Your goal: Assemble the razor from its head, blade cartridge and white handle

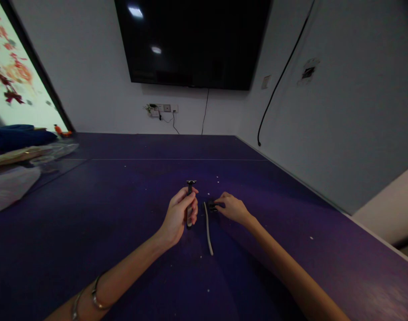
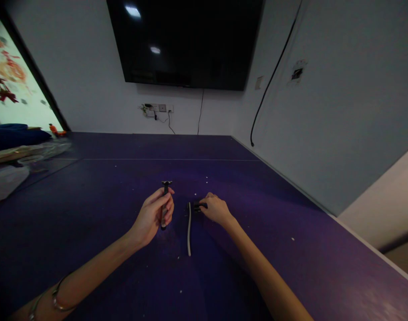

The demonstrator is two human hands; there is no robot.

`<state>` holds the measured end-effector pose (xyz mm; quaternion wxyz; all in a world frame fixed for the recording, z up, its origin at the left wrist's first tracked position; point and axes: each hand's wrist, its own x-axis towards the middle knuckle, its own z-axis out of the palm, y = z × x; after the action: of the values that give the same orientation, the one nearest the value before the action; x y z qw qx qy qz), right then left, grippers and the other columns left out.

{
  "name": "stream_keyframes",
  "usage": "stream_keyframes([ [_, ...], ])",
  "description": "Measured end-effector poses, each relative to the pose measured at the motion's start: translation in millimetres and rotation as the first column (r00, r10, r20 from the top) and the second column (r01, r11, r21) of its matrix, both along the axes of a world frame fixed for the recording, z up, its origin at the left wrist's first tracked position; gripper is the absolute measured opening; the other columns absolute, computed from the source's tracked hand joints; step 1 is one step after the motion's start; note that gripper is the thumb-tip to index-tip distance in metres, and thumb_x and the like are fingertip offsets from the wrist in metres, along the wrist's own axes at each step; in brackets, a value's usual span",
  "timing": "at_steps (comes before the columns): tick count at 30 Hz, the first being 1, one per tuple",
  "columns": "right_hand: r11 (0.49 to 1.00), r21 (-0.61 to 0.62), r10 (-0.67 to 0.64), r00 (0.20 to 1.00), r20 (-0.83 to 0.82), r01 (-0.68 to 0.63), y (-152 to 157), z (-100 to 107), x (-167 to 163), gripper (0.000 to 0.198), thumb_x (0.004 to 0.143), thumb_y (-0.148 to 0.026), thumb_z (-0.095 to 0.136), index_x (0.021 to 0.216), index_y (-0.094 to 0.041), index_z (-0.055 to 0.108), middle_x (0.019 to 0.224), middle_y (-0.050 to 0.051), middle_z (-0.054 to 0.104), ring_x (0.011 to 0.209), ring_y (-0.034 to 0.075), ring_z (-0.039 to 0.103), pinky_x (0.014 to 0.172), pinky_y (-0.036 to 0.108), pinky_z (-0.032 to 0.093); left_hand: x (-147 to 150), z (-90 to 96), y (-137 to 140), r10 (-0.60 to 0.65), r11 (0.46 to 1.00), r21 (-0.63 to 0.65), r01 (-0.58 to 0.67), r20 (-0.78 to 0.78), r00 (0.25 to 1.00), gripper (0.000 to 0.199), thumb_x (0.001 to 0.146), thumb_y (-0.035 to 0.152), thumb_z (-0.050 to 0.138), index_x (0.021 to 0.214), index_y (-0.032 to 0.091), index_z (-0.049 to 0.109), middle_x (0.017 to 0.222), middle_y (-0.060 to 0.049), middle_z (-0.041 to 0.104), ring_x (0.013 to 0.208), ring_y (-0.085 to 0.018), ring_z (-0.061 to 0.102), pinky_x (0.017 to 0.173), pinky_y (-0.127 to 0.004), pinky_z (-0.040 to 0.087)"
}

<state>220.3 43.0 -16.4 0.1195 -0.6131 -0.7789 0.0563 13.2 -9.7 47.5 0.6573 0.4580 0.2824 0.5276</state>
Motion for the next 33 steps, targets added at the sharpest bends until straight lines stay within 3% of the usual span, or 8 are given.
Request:
stream_keyframes([
  [12, 1.000, -0.017, -0.008, 1.000, -0.014, 0.008, 2, -5, -6, 0.024, 0.085, -0.028, 0.048, 0.099, -0.025, 0.066, 0.103, 0.003, 0.059, 0.089, 0.016, 0.059, 0.070, 0.023, 0.043, 1, -2.6, 3, 0.006, 0.999, -0.034, -0.006, 0.000, 1.000, 0.012, 0.077, 0.024, 0.057, 0.085, 0.019, 0.051, 0.054, 0.007, 0.043, 0.036, -0.005, 0.040, 0.033, -0.016, 0.029],
  [20, 0.998, 0.066, -0.006, 0.997, -0.072, 0.011, 0, -5, -7, 0.018, 0.083, -0.022, 0.048, 0.086, -0.021, 0.066, 0.099, 0.004, 0.060, 0.092, 0.016, 0.057, 0.068, 0.022, 0.042, 2, -2.8, 2, -0.001, 1.000, -0.030, 0.001, -0.010, 1.000, 0.012, 0.077, 0.026, 0.057, 0.085, 0.019, 0.051, 0.054, 0.007, 0.043, 0.036, -0.005, 0.039, 0.033, -0.016, 0.029],
  [23, 0.991, 0.135, 0.001, 0.980, -0.197, 0.026, 1, 0, -6, 0.018, 0.082, -0.022, 0.050, 0.086, -0.020, 0.067, 0.094, 0.005, 0.064, 0.087, 0.016, 0.059, 0.070, 0.023, 0.045, 1, -3.5, 2, 0.005, 1.000, -0.028, -0.005, -0.009, 1.000, 0.013, 0.078, 0.026, 0.057, 0.085, 0.019, 0.051, 0.054, 0.007, 0.043, 0.036, -0.005, 0.040, 0.033, -0.016, 0.029],
  [25, 0.989, 0.143, 0.020, 0.935, -0.354, 0.034, 3, 4, -7, 0.018, 0.081, -0.021, 0.051, 0.086, -0.018, 0.067, 0.086, 0.004, 0.067, 0.078, 0.015, 0.061, 0.069, 0.025, 0.047, 1, -5.2, 3, 0.010, 1.000, -0.019, -0.010, -0.010, 1.000, 0.012, 0.078, 0.027, 0.057, 0.085, 0.019, 0.051, 0.054, 0.007, 0.043, 0.036, -0.005, 0.040, 0.032, -0.016, 0.028],
  [28, 0.997, 0.061, 0.003, 0.804, -0.594, 0.042, 3, 12, -10, 0.021, 0.079, -0.020, 0.052, 0.089, -0.014, 0.069, 0.077, 0.005, 0.068, 0.064, 0.014, 0.063, 0.058, 0.024, 0.051, 1, -8.5, 6, 0.014, 1.000, -0.005, -0.014, -0.015, 1.000, 0.012, 0.079, 0.027, 0.056, 0.086, 0.019, 0.050, 0.054, 0.007, 0.044, 0.036, -0.005, 0.040, 0.031, -0.016, 0.028],
  [33, 0.997, -0.066, -0.082, 0.637, -0.766, 0.048, -4, 27, -17, 0.024, 0.074, -0.012, 0.054, 0.090, -0.009, 0.070, 0.070, 0.006, 0.069, 0.053, 0.012, 0.063, 0.051, 0.023, 0.055, 1, -10.5, 7, 0.017, 1.000, -0.002, -0.017, -0.024, 1.000, 0.012, 0.078, 0.028, 0.056, 0.086, 0.020, 0.050, 0.053, 0.007, 0.044, 0.035, -0.005, 0.039, 0.031, -0.016, 0.027],
])
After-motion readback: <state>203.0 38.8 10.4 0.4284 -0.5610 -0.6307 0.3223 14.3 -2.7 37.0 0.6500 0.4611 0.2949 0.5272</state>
